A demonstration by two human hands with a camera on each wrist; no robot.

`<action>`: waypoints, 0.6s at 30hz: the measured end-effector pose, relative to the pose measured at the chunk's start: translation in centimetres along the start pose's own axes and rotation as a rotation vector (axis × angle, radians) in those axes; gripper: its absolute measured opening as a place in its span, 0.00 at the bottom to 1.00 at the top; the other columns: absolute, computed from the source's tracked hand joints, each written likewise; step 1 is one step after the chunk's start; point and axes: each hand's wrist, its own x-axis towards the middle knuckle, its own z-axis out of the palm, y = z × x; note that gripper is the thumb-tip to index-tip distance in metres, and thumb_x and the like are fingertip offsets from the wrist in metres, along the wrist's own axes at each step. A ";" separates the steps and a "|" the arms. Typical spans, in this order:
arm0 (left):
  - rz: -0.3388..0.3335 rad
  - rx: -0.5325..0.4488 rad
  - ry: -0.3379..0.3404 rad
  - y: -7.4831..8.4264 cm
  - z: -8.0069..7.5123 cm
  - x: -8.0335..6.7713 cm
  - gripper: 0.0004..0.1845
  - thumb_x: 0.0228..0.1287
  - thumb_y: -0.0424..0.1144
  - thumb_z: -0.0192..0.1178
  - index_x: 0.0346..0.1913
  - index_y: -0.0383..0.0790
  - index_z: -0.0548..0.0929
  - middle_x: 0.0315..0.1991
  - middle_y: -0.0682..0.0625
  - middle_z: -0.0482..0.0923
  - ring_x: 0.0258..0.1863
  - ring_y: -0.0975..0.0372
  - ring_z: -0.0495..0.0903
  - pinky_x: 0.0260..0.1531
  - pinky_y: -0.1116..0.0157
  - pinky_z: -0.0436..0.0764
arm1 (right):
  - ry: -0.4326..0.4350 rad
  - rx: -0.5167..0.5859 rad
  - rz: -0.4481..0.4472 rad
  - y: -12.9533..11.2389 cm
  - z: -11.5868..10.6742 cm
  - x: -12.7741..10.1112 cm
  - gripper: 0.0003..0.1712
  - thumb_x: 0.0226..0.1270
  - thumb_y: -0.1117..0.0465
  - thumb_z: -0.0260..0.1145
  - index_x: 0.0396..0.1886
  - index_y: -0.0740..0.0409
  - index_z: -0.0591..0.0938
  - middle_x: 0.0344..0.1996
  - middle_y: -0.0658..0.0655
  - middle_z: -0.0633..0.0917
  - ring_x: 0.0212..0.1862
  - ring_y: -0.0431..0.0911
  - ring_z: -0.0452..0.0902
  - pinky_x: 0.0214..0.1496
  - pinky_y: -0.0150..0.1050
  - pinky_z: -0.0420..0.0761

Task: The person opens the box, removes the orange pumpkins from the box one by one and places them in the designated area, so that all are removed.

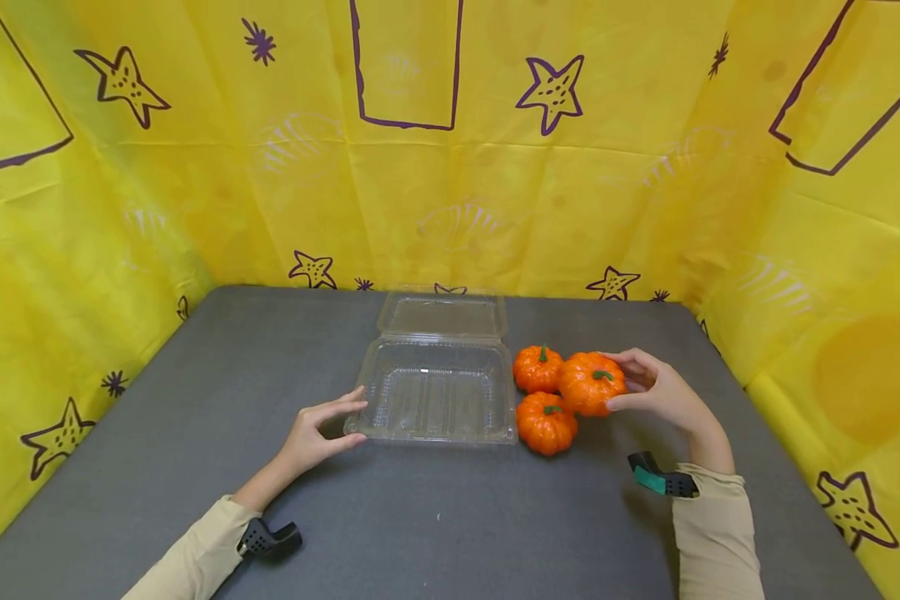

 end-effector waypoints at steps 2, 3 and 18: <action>-0.006 0.001 -0.002 0.0 0.0 0.0 0.25 0.32 0.23 0.72 0.42 0.28 0.80 0.46 0.27 0.72 0.45 0.40 0.73 0.51 0.68 0.68 | -0.014 0.007 0.003 0.1 -0.4 -0.3 0.28 0.49 0.82 0.62 0.52 0.70 0.68 0.50 0.44 0.77 0.48 0.39 0.74 0.45 0.31 0.75; -0.010 0.002 -0.004 0.0 -0.1 0.0 0.25 0.32 0.23 0.72 0.42 0.29 0.80 0.46 0.27 0.72 0.45 0.41 0.73 0.51 0.68 0.68 | -0.025 0.007 0.008 0.2 -0.6 -0.4 0.28 0.49 0.82 0.62 0.52 0.70 0.69 0.50 0.44 0.77 0.48 0.39 0.74 0.45 0.30 0.74; -0.024 0.007 -0.009 0.1 -0.1 0.0 0.24 0.33 0.23 0.71 0.41 0.24 0.79 0.47 0.28 0.72 0.46 0.41 0.73 0.51 0.69 0.68 | -0.214 0.051 0.058 1.4 -1.6 -1.3 0.22 0.49 0.81 0.62 0.45 0.67 0.69 0.46 0.46 0.79 0.46 0.39 0.75 0.45 0.30 0.74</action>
